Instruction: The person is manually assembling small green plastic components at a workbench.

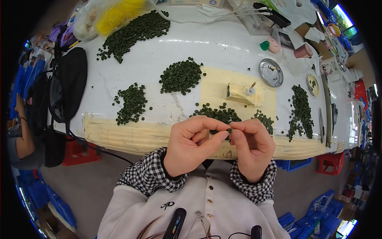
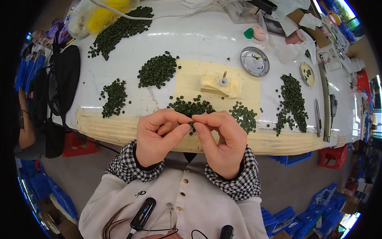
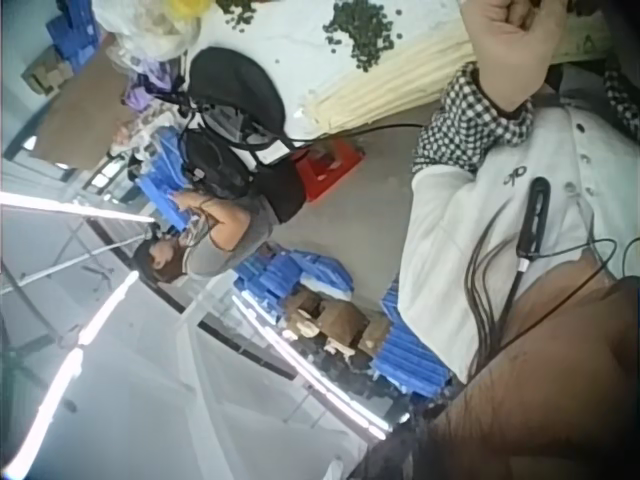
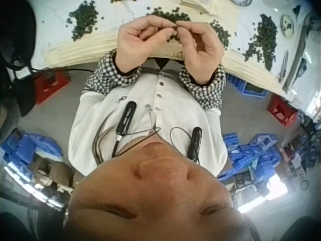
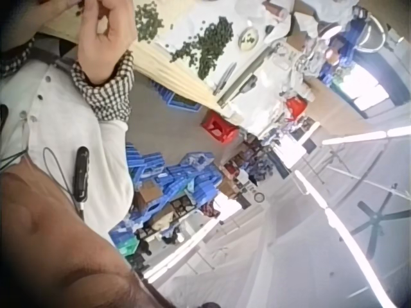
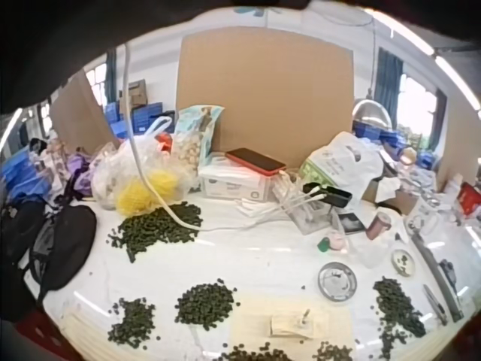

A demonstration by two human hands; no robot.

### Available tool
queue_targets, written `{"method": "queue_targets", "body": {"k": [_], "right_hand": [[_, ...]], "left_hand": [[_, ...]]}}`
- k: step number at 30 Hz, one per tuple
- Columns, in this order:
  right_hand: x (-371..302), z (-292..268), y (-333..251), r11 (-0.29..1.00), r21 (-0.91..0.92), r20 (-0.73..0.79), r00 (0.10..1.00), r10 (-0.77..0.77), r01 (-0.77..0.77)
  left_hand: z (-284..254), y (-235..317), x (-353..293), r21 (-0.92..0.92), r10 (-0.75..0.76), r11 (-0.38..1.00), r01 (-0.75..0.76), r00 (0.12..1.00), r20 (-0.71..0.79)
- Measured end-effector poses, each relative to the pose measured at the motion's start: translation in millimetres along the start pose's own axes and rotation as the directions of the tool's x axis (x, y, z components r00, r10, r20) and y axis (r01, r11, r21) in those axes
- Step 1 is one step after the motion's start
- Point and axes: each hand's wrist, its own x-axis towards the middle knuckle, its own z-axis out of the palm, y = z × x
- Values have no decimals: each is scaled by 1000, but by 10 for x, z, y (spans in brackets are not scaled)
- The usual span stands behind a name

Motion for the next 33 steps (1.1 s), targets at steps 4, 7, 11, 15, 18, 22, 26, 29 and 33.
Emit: {"method": "queue_targets", "body": {"k": [4, 7, 11, 15, 18, 22, 26, 29, 33], "right_hand": [[1, 0, -11, 1000, -3, 24, 1000, 20, -20], [5, -18, 9, 1000, 9, 43, 999, 8, -9], [4, -6, -5, 1000, 3, 31, 999, 22, -22], [-1, 5, -13, 999, 0, -5, 999, 42, -42], [5, 7, 3, 1000, -10, -21, 999, 24, -24], [10, 11, 5, 999, -45, -24, 1000, 3, -4], [27, 16, 0, 997, -70, -26, 999, -23, 21], [38, 26, 39, 992, -101, -19, 996, -83, 80], [53, 37, 58, 979, -138, -26, 987, -157, 152]], "left_hand": [[3, -12, -5, 27, 42, 999, -42, 999, -23], [-5, -41, -3, 15, 36, 999, -36, 999, -4], [-12, -50, -6, 1, 21, 1000, -21, 1000, 6], [3, -57, 1, 4, 25, 1000, -25, 1000, 9], [16, -50, 9, 44, 64, 997, -64, 998, 2], [22, -50, 5, 67, 71, 995, -70, 997, -7], [26, -32, 11, 99, 80, 992, -78, 997, -16], [28, -31, -3, 110, 79, 991, -76, 996, -31], [28, -69, -2, 92, 101, 991, -97, 994, -37]]}}
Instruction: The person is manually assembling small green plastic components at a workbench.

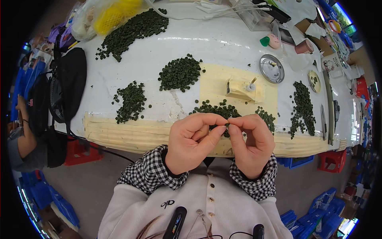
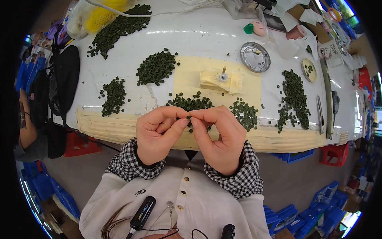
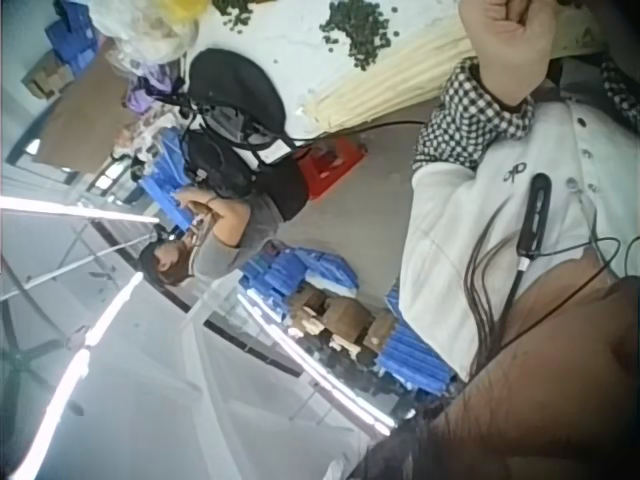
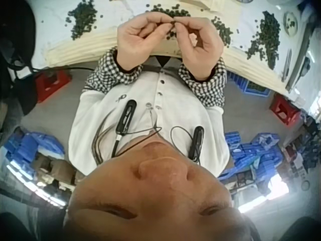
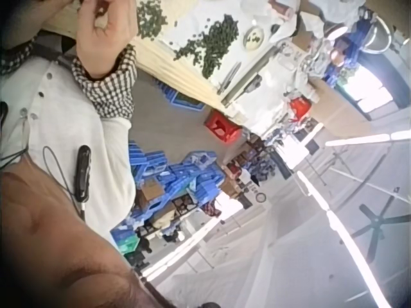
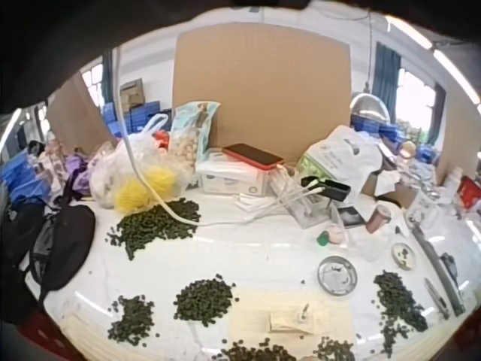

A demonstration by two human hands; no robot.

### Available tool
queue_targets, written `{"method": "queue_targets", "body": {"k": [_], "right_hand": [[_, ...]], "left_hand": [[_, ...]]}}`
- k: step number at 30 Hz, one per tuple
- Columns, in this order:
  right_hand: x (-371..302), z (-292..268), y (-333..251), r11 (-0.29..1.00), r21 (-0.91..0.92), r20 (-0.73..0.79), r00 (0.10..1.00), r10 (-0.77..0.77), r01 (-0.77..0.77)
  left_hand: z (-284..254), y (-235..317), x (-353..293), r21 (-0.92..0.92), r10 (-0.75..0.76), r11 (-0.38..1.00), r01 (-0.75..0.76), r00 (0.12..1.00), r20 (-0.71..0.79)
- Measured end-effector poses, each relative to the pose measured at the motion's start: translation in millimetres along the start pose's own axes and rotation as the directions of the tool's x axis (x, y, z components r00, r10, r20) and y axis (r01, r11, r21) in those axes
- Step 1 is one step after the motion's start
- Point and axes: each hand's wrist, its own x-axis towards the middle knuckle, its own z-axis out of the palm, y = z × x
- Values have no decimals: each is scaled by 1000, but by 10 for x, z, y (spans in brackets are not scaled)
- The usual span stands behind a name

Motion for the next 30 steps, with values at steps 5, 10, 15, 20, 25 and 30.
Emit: {"method": "queue_targets", "body": {"k": [5, 10, 15, 20, 25, 30], "right_hand": [[-6, -39, -17, 982, 115, 57, 987, 147, -153], [0, -122, 10, 941, 243, 60, 972, 227, -235], [10, -137, 2, 919, 273, 81, 959, 272, -283], [0, -182, 6, 891, 317, 129, 946, 299, -325], [7, -188, -7, 885, 313, 126, 939, 320, -344], [4, -157, -22, 871, 330, 135, 932, 338, -364]], "left_hand": [[-57, 80, 32, 80, -30, 996, 28, 999, 20], [-211, 181, 127, 476, 105, 873, -106, 994, 30], [-259, 191, 133, 192, -5, 981, 15, 999, -52], [-476, 128, 167, -963, -397, 167, 212, 908, 131], [-436, 221, 137, -969, -474, 153, 195, 874, 101], [-357, 287, 165, -960, -512, 132, 246, 846, 147]]}}
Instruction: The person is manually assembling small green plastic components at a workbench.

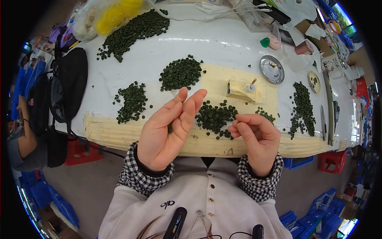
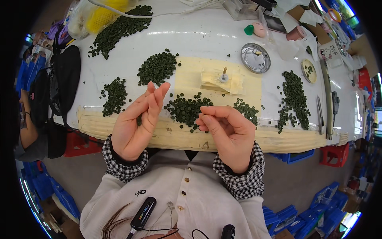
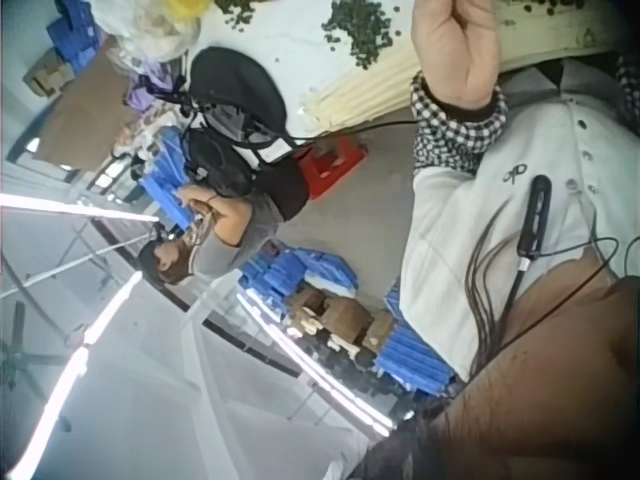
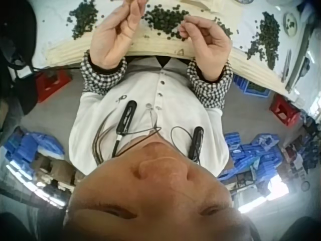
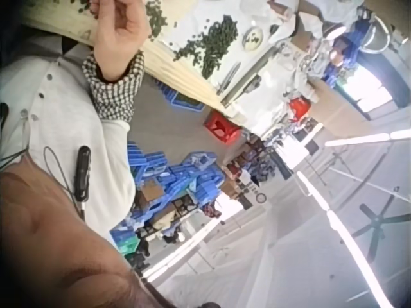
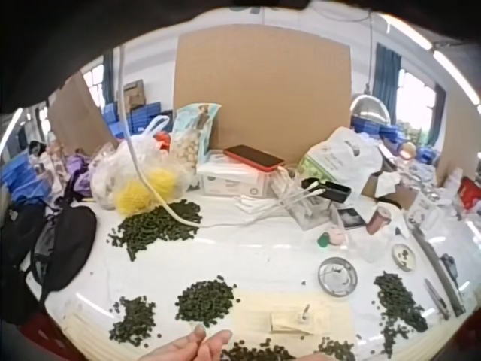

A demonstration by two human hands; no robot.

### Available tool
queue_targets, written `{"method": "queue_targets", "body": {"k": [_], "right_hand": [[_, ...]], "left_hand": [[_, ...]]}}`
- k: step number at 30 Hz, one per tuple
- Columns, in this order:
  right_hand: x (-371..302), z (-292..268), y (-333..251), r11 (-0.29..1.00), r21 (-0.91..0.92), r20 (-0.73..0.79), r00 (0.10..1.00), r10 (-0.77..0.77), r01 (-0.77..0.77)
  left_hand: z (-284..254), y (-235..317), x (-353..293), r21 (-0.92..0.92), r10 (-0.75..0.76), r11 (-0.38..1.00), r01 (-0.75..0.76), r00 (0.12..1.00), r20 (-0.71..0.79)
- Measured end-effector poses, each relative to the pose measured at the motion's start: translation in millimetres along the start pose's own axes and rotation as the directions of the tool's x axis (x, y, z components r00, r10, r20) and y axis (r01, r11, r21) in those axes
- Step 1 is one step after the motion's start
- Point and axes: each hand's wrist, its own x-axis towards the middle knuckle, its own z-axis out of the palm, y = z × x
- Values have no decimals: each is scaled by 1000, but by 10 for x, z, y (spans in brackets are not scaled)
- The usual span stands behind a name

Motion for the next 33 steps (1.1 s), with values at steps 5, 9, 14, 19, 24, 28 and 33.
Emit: {"method": "queue_targets", "body": {"k": [5, 9, 14, 19, 24, 28, 33], "right_hand": [[-11, 15, -2, 999, 45, 23, 999, 28, -29], [-11, 17, 13, 998, 53, 42, 998, 39, -41], [-7, 10, 21, 997, 69, 54, 998, 37, -41], [-6, 20, 17, 995, 93, 45, 998, 35, -39], [-4, -2, 50, 996, 91, 75, 997, -3, -4], [-5, 5, 35, 995, 95, 83, 996, 15, -23], [-7, 4, 33, 998, 60, 100, 995, 8, -14]], "left_hand": [[-211, 5, 44, 97, -132, 989, 112, 963, 236], [-265, -55, 80, 185, -159, 977, 106, 939, 304], [-60, -110, 9, 298, -102, 951, 80, 993, 59], [-16, -159, 5, 400, -92, 915, 48, 991, 93], [-134, -126, 13, 368, -105, 928, 64, 990, 92], [-188, -134, 8, 391, -109, 919, 54, 987, 118], [-193, -152, 13, 418, -112, 907, 54, 987, 114]]}}
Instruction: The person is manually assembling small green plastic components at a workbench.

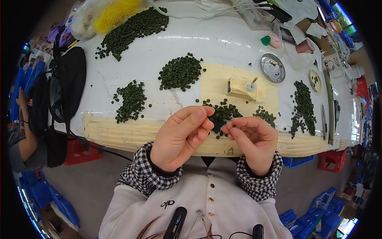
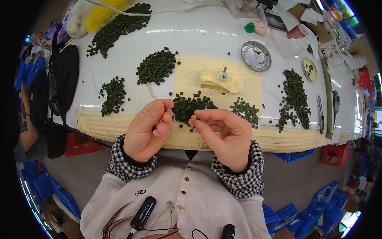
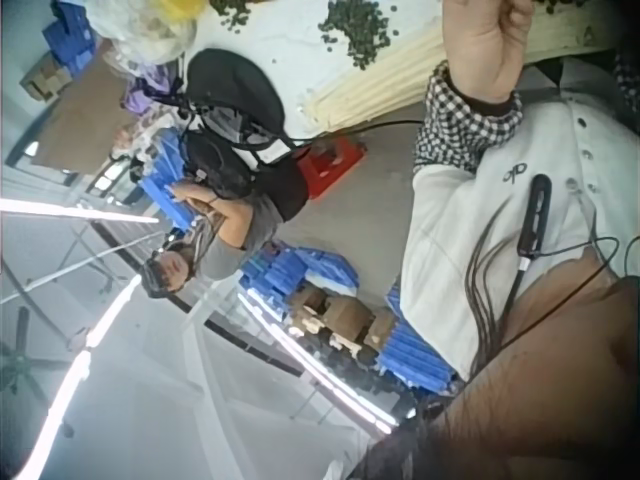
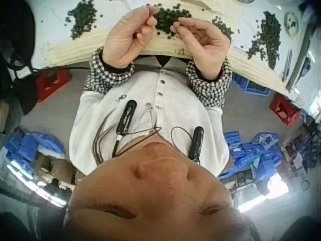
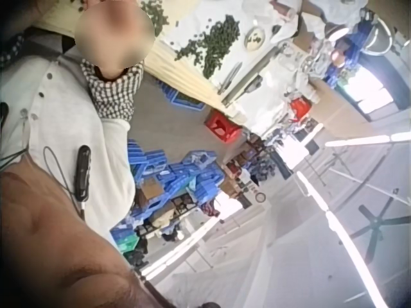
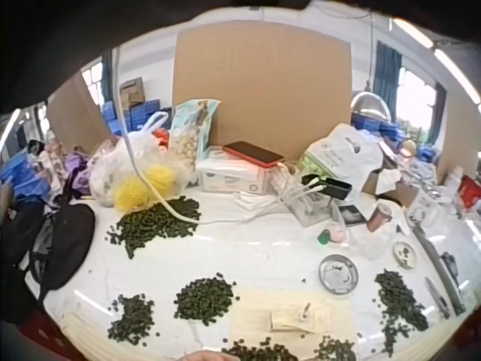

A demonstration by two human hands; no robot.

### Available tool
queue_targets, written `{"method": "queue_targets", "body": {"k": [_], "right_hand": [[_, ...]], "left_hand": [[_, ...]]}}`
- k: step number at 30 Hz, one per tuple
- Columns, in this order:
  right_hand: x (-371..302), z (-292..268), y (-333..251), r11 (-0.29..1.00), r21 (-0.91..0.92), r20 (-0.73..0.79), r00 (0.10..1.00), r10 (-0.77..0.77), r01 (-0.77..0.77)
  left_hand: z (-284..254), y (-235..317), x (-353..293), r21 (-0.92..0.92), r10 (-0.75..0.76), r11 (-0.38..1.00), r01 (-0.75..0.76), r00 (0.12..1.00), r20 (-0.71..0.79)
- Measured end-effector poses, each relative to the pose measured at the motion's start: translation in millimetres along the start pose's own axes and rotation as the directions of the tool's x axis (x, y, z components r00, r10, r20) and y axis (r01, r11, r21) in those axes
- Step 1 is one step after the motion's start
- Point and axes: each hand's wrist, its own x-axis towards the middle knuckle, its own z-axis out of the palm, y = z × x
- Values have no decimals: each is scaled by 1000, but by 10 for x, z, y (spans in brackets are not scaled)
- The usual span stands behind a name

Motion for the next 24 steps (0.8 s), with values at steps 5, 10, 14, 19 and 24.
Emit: {"method": "queue_targets", "body": {"k": [5, 10, 14, 19, 24], "right_hand": [[-2, 3, 8, 1000, -16, 13, 1000, -9, 9], [-5, 4, 12, 1000, -3, 2, 1000, -20, 20], [13, -17, 18, 989, -97, 9, 993, -116, 116], [-6, -30, 5, 964, -187, 4, 982, -189, 187], [-20, -10, -8, 937, -280, -44, 972, -232, 211]], "left_hand": [[16, 17, 7, -23, -38, 999, 38, 999, 16], [8, 14, 27, -63, -45, 997, 51, 994, 96], [16, -4, 38, -65, -45, 997, 53, 992, 116], [17, -66, 35, 24, -28, 999, 27, 998, 57], [63, -75, 13, 208, -39, 977, 34, 999, 20]]}}
